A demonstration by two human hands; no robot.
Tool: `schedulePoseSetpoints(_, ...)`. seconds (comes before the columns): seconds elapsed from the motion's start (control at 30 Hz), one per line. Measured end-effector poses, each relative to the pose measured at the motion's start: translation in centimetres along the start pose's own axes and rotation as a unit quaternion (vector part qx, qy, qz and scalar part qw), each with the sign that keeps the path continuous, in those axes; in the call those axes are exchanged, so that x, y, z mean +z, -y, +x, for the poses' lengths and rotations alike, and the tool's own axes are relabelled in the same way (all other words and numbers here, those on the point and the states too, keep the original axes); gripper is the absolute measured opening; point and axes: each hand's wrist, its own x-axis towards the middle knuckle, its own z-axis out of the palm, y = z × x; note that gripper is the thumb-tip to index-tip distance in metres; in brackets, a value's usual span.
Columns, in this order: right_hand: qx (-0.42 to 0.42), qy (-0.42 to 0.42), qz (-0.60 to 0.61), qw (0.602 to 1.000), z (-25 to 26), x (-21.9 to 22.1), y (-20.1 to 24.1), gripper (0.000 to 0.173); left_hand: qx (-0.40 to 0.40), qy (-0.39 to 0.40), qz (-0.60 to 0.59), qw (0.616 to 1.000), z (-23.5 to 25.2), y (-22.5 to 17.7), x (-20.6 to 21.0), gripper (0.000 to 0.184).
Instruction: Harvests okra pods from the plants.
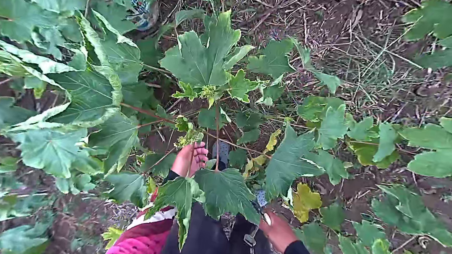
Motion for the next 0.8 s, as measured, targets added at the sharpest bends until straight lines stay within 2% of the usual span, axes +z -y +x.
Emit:
schedulePoseSetpoints(0.1,-0.061,0.028,-0.052,0.996,-0.2,-1.6,6.0,0.059,0.004,0.056,-0.019,0.998,0.2,0.4,-0.7,0.055)
schedulePoseSetpoints(0.2,-0.098,0.047,-0.02,0.994,0.0,-3.1,10.6,0.05,-0.015,0.041,-0.056,0.998,-0.1,0.1,-0.5,0.055)
schedulePoseSetpoints(0.3,-0.123,0.042,-0.031,0.991,1.2,-3.6,13.2,0.045,-0.042,0.026,-0.041,0.998,-0.6,-0.7,-0.1,0.052)
schedulePoseSetpoints(0.43,-0.146,0.061,-0.081,0.984,3.2,-4.4,15.5,0.046,-0.057,0.024,0.073,0.995,-1.3,-1.0,0.6,0.04)
schedulePoseSetpoints(0.57,-0.138,0.049,-0.105,0.984,4.3,-5.0,16.7,0.06,-0.048,0.022,0.224,0.973,-0.3,-0.1,-0.4,0.023)
schedulePoseSetpoints(0.67,-0.123,0.055,-0.126,0.983,3.4,-5.8,18.0,0.059,-0.028,-0.009,0.362,0.932,0.0,0.2,-1.4,0.027)
schedulePoseSetpoints(0.8,-0.122,0.062,-0.173,0.975,3.7,-5.9,20.2,0.058,-0.005,-0.05,0.394,0.918,-0.2,0.8,-2.6,0.039)
